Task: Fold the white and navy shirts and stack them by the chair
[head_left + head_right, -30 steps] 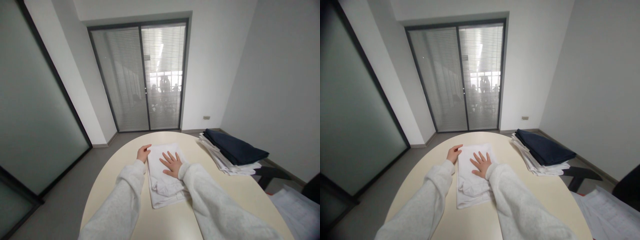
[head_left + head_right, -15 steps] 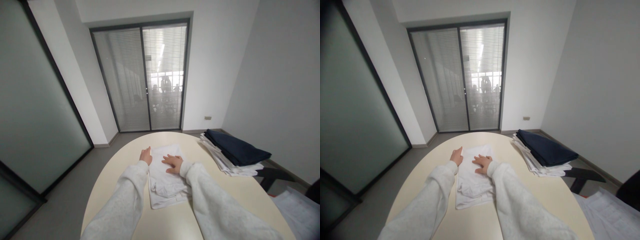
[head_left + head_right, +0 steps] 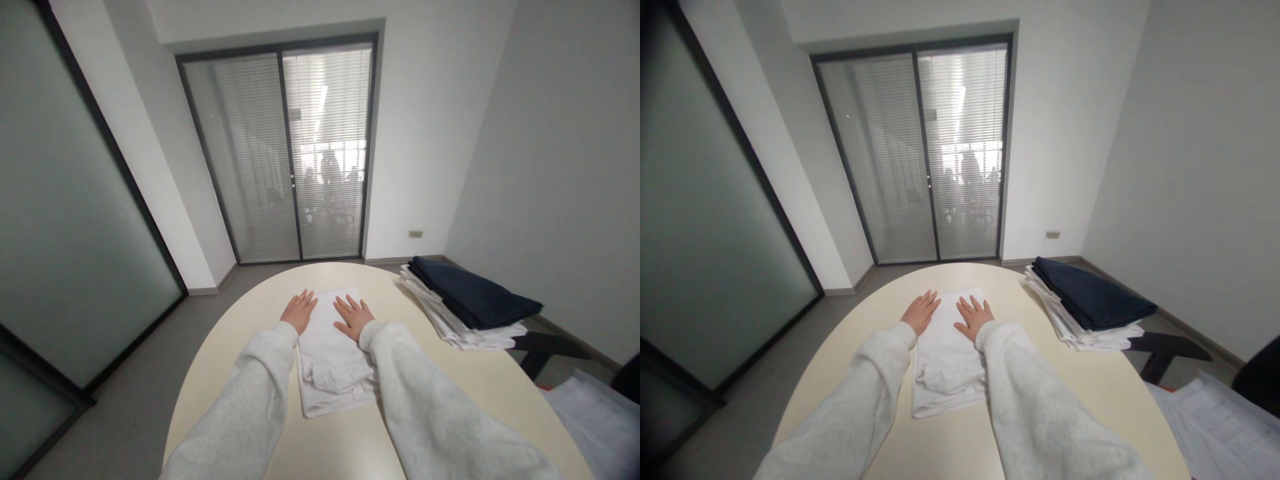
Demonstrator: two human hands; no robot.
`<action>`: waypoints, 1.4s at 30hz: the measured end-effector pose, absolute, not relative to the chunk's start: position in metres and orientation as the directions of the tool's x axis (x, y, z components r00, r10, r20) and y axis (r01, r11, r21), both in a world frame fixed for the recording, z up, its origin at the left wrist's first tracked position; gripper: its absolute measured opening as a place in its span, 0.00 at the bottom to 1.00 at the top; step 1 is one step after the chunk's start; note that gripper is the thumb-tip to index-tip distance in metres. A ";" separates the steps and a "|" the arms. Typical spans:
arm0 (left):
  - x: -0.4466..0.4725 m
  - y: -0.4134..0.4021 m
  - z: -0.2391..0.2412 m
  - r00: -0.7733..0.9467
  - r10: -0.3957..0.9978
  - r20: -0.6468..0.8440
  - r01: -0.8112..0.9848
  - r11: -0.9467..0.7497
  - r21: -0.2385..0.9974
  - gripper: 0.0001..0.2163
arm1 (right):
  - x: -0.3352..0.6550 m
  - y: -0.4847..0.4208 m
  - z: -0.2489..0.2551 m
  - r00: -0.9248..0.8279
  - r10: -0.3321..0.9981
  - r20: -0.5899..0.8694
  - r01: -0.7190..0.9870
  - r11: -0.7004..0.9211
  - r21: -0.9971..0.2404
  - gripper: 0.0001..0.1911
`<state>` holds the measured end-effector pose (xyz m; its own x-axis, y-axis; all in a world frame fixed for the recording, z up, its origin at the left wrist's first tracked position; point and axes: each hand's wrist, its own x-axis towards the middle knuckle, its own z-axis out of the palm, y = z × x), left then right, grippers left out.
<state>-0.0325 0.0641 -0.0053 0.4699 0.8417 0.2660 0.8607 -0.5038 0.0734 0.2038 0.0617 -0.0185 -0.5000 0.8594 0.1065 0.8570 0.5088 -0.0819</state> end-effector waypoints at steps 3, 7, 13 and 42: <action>-0.038 0.071 -0.015 0.410 0.891 0.196 0.878 -0.443 0.180 0.21 | 0.203 0.063 -0.018 -0.476 0.874 0.092 0.870 0.484 -0.092 0.39; -0.034 0.073 -0.019 0.337 0.922 0.192 0.910 -0.371 0.183 0.20 | 0.202 0.064 -0.017 -0.459 0.885 0.072 0.881 0.464 -0.091 0.39; -0.021 0.069 -0.023 0.230 0.962 0.150 0.949 -0.255 0.183 0.29 | 0.206 0.060 -0.005 -0.460 0.886 0.066 0.880 0.464 -0.099 0.39; -0.008 0.039 0.015 0.372 0.896 -0.243 0.928 -0.366 0.069 0.43 | 0.225 0.082 -0.022 -0.189 0.981 0.037 0.979 0.192 -0.075 0.43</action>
<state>-0.0078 0.0386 0.0154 0.3717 0.8960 -0.2427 0.9279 -0.3663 0.0690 0.2253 0.0816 -0.0224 -0.1893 0.9812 0.0371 0.9786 0.1917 -0.0754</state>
